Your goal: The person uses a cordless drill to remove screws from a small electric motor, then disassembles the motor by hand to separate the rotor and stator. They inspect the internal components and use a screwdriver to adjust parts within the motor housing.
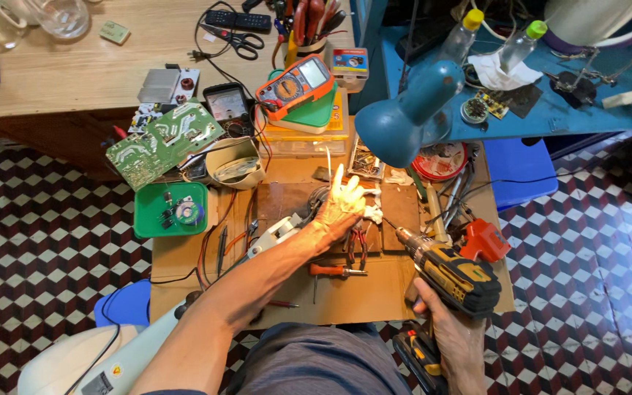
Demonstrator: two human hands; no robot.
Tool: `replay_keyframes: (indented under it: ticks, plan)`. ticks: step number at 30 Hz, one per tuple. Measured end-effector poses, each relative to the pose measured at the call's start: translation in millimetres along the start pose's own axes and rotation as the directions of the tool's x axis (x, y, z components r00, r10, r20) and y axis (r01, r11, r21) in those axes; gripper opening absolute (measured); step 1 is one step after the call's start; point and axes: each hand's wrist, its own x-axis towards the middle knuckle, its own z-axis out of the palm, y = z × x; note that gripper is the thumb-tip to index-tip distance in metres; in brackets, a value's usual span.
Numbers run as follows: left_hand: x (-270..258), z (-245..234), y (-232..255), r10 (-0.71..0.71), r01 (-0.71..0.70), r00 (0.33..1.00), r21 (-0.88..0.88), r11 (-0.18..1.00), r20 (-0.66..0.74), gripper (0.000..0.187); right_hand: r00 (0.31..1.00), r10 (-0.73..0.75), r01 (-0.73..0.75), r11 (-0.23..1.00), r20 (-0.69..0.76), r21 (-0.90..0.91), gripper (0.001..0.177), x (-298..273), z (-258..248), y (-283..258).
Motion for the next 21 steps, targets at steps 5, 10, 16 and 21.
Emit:
replay_keyframes:
  ticks: [5,10,16,21]
  plan:
    - [4,-45,1,-0.113,0.033,0.982,-0.447,0.894,-0.154,0.019,0.998,-0.065,0.064,0.997,0.022,0.044,0.028,14,3,7]
    - [-43,-67,-54,-0.572,0.384,0.777,-0.522,0.762,-0.264,0.014,0.996,-0.085,0.086,0.996,0.04,-0.014,0.037,31,-6,20]
    - [-111,-40,-178,-0.905,0.775,0.426,-0.515,0.366,-0.002,0.031,0.996,-0.072,0.077,0.993,0.053,-0.093,0.032,25,-3,17]
    - [-119,-42,-169,-0.904,0.671,0.416,-0.703,0.235,0.095,0.041,0.999,0.036,-0.035,0.998,0.02,-0.055,0.022,-1,2,4]
